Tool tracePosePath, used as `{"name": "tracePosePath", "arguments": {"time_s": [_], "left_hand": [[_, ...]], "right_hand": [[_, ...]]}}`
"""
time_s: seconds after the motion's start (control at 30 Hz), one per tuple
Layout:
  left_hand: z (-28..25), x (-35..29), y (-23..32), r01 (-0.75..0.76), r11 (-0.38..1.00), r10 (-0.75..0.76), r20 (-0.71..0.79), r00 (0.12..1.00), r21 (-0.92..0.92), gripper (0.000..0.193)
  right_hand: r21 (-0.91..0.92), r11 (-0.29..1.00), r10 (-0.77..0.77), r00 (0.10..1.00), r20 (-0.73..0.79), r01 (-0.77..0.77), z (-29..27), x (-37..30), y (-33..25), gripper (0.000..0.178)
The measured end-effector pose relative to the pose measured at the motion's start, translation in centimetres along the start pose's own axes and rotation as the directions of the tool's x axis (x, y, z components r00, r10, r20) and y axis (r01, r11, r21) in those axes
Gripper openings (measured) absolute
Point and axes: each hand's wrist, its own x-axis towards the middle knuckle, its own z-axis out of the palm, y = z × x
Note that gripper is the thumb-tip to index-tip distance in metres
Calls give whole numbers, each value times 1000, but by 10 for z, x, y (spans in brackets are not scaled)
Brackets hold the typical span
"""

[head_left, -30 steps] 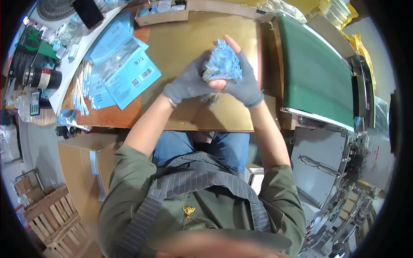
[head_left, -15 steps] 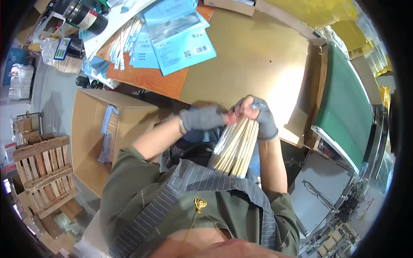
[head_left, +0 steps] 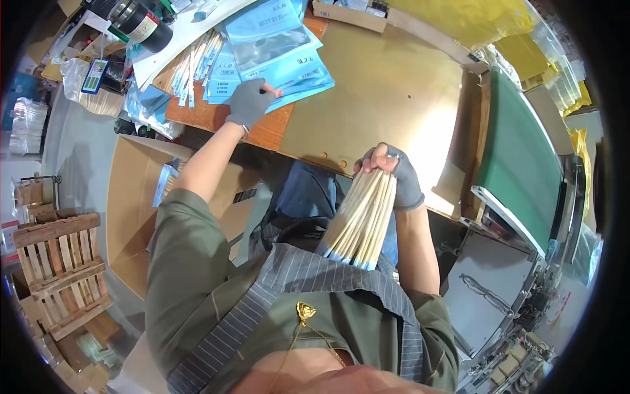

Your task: Packaging bundles of wooden chopsticks into plastic bags and placing them into a shipping box.

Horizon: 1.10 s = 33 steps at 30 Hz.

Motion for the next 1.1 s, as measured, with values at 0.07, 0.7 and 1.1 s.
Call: {"name": "tracePosePath", "arguments": {"time_s": [0.07, 0.7, 1.1], "left_hand": [[-5, 7, -7, 121, 988, -113, 78, 990, -98, 40], [23, -19, 40, 35, 963, 66, 360, 931, -266, 34], [80, -61, 46, -52, 931, 54, -6, 999, -360, 33]], "right_hand": [[-15, 1000, 0, 1000, 21, 0, 3, 3, -1, 24], [-23, 1000, 3, 998, 61, -2, 2, 3, -2, 22], [-5, 996, 84, 993, 88, -84, 4, 9, -1, 33]]}}
